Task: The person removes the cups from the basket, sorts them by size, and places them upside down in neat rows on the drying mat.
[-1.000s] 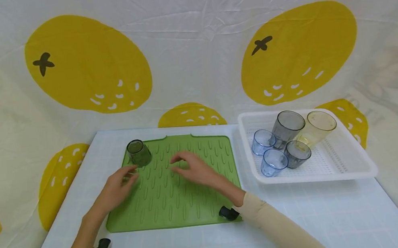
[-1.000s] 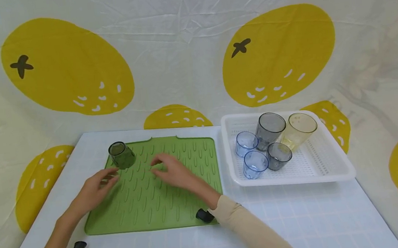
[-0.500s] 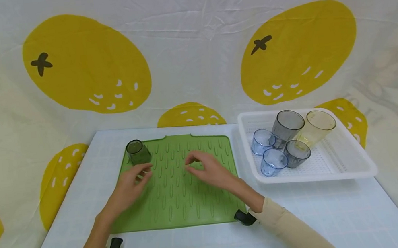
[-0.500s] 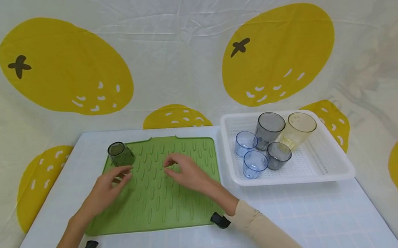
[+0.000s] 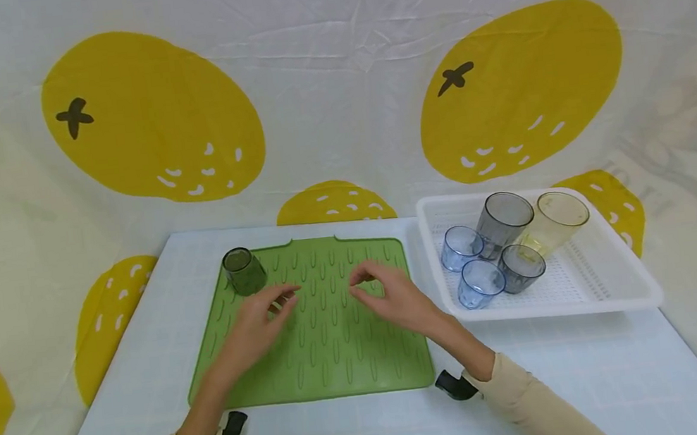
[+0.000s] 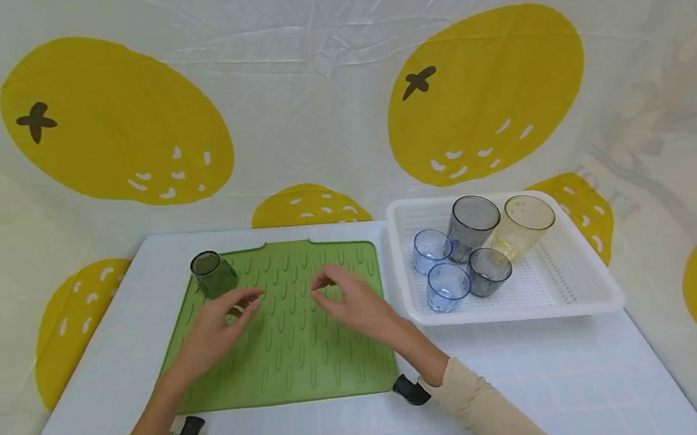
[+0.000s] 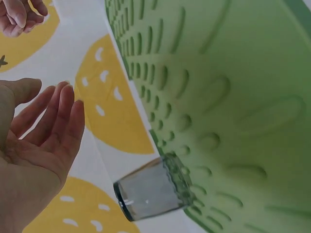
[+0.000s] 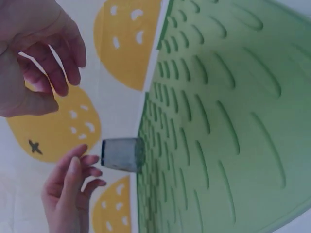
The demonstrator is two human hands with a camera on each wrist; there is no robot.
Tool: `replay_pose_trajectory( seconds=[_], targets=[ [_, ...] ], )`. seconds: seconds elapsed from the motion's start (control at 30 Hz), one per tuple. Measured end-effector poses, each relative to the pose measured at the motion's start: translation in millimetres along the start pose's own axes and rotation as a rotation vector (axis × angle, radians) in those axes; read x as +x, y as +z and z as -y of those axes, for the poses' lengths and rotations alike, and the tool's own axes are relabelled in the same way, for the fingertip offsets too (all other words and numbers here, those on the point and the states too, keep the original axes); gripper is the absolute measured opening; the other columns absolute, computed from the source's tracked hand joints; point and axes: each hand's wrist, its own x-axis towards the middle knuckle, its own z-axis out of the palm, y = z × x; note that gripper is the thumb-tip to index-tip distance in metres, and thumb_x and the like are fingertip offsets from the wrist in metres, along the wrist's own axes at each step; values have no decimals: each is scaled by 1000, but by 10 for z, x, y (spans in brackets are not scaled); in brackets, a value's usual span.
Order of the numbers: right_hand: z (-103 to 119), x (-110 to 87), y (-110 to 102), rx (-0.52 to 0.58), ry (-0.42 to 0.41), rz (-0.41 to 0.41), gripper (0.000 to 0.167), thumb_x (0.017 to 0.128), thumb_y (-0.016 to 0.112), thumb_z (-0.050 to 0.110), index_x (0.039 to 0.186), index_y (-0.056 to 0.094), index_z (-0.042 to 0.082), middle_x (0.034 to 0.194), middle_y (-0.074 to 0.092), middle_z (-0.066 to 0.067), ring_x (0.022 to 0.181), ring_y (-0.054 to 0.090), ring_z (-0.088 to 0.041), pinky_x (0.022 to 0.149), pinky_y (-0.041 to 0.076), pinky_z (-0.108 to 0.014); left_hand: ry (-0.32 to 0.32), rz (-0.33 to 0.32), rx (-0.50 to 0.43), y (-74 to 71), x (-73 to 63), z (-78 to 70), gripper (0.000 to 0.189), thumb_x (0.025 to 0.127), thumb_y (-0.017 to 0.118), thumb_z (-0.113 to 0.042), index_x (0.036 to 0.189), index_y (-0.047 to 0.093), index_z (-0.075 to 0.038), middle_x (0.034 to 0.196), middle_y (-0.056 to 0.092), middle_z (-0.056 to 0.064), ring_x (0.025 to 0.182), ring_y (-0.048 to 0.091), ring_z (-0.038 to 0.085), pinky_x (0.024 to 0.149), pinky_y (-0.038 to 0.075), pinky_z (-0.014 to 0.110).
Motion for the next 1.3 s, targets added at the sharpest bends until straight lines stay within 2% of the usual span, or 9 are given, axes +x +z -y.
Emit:
replay_pose_trajectory(
  seconds=[0.27,0.47,0.67,0.9,1.03,1.17,1.3],
  targets=[
    [-90,-124,-231,-61,-5,-78,12,95,74,7,105,68,8,104,69,-2,103,68,-21,90,56,-37,74,-31,-33,166,107,-129,22,99,68,-2,120,72,0,103,74,6,89,68,16,73,59,28],
    [-160,-257,-396,-86,3,-131,21,95,76,8,113,69,5,110,69,-5,107,66,-24,93,55,-40,68,-5,-83,292,189,-265,23,99,68,-3,121,71,0,105,73,8,93,67,17,78,59,29],
    [-240,-401,-566,-139,26,-185,31,93,77,8,123,67,6,119,68,-5,113,63,-22,100,51,-37,112,3,-113,450,252,-336,23,98,68,-1,121,70,1,106,73,8,94,68,17,80,59,29],
    [-365,-551,-764,-199,51,-266,39,89,80,5,125,65,2,121,66,-9,116,60,-28,101,47,-37,109,31,-136,590,280,-393,23,99,68,-3,121,70,2,109,73,12,96,67,18,82,59,29],
    [-418,-651,-874,-231,82,-296,42,87,81,5,126,65,1,124,64,-11,117,59,-27,101,46,-35,108,53,-141,663,292,-426,23,99,68,-4,121,70,2,107,72,12,97,67,18,83,59,33],
    [-478,-759,-978,-257,122,-312,45,86,82,4,127,64,1,125,63,-12,115,57,-26,97,46,-39,106,62,-152,732,298,-461,23,99,68,-4,121,70,0,107,72,10,99,66,19,84,59,41],
    [-521,-859,-1062,-307,171,-294,47,87,82,8,129,62,0,129,60,-16,120,55,-32,98,43,-46,112,71,-164,800,297,-494,24,99,68,-4,122,70,-1,108,70,6,99,65,18,85,58,41]
  ],
)
